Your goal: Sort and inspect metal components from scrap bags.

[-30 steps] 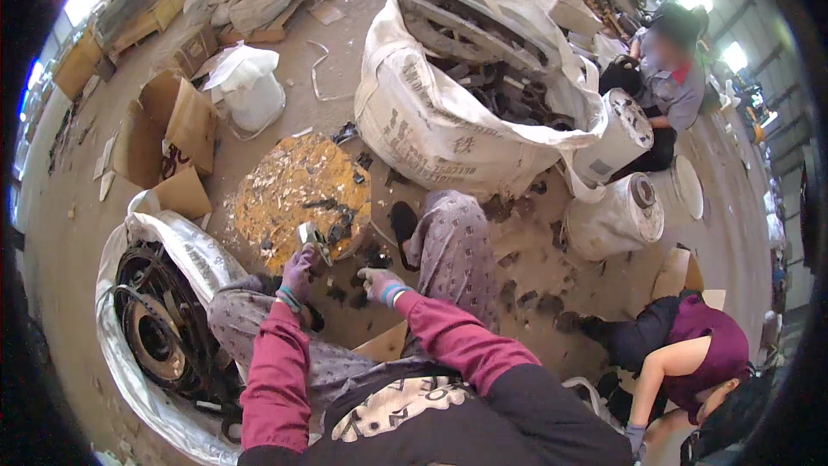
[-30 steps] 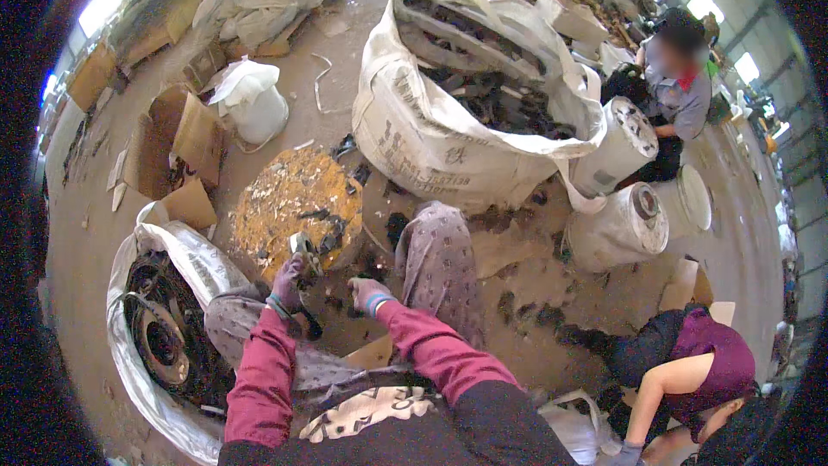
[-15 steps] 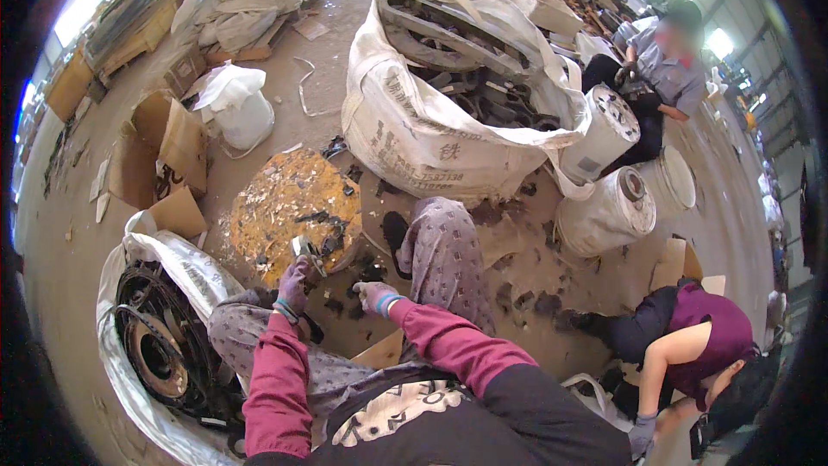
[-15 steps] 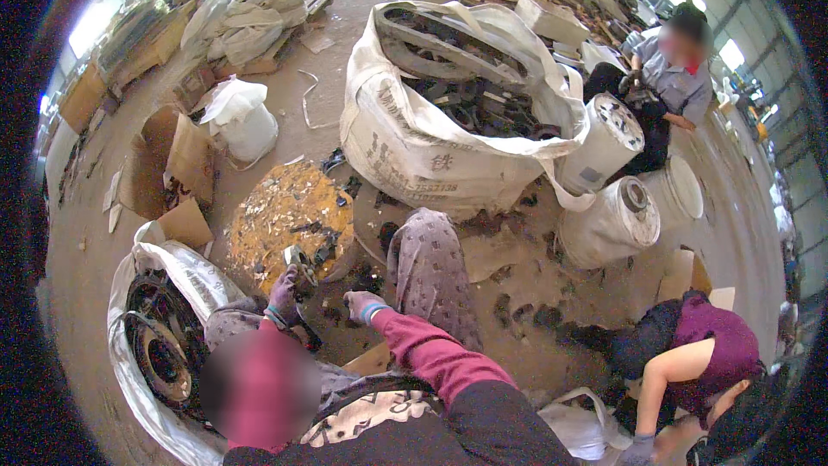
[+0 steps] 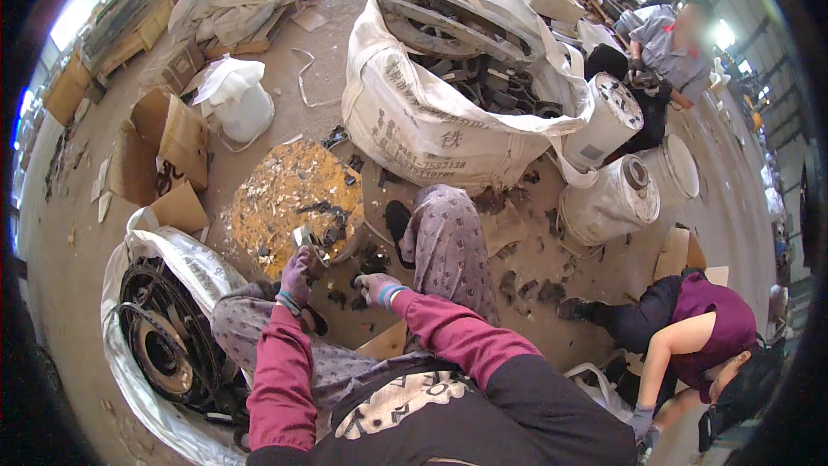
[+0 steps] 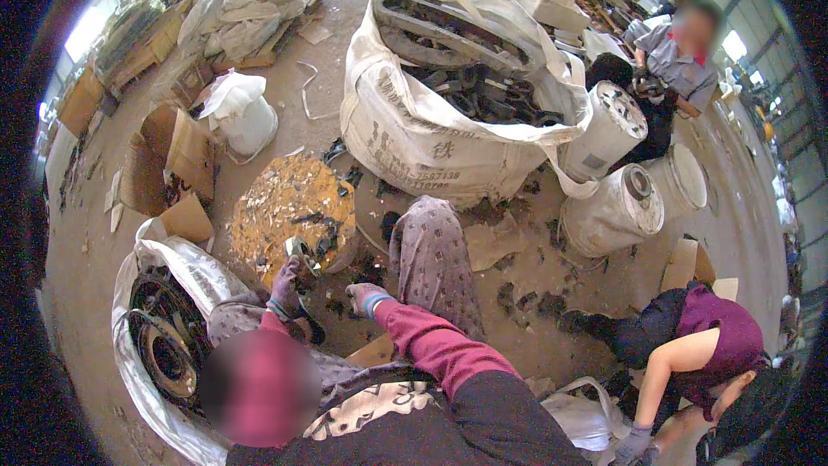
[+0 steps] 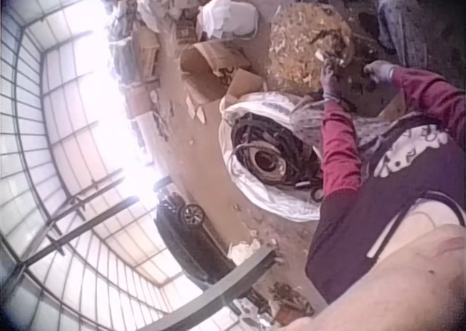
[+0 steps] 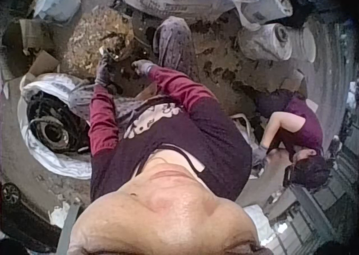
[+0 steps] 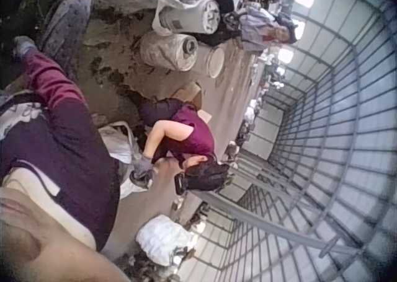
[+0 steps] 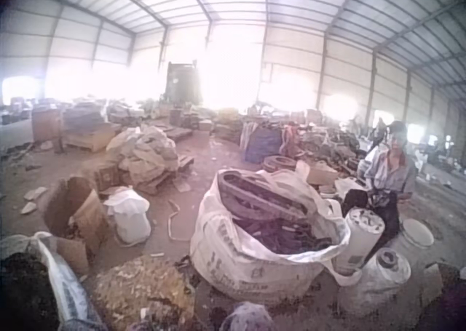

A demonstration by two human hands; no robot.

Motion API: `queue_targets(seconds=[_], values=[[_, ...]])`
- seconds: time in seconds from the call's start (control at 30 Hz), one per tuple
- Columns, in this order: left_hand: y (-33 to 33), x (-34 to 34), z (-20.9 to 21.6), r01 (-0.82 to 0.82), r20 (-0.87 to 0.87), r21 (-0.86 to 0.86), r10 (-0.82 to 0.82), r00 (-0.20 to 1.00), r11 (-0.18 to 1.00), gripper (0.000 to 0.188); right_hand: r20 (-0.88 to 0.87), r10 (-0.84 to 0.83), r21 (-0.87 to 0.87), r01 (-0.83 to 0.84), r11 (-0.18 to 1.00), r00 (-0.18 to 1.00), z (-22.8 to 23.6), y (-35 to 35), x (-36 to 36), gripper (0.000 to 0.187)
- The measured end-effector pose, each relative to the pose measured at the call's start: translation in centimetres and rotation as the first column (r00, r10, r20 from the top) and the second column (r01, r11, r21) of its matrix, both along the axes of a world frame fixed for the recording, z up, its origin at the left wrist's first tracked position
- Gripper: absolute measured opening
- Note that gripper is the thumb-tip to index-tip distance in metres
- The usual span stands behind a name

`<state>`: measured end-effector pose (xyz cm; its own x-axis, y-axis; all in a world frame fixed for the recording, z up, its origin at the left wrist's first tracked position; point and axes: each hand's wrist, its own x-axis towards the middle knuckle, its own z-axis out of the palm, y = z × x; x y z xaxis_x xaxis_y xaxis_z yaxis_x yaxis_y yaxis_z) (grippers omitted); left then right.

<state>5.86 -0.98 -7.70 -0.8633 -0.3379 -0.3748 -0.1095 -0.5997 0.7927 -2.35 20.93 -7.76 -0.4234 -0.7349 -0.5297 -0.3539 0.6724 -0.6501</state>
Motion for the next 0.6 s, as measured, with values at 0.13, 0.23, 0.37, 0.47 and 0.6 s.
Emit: queue_targets(seconds=[0.13,0.23,0.37,0.47,0.6], values=[[-0.3,-0.1,-0.1,0.015,0.018,0.026,-0.016,1.0,1.0,0.023,0.049,-0.031,0.007,0.031,1.0,0.998,1.3,0.0,0.2,0.039],[0.3,-0.1,0.5,-0.082,0.014,0.035,0.082,0.997,0.996,0.021,0.004,-0.021,0.013,0.021,1.0,1.0,1.7,0.2,0.1,0.037],[2.7,-0.9,6.6,-0.072,0.114,-0.075,0.081,0.99,0.995,0.024,-0.071,0.044,0.016,-0.043,0.999,0.996,1.7,0.6,-0.2,0.036],[1.8,-0.6,4.5,-0.057,0.055,-0.077,0.062,0.997,0.995,0.025,-0.063,0.072,0.034,-0.07,0.997,0.995,0.3,0.4,-0.4,0.036],[0.2,-0.6,0.5,-0.042,-0.002,0.075,0.042,0.999,0.996,0.032,-0.081,-0.003,0.006,0.003,1.0,0.997,-0.6,0.4,-0.3,0.039]])
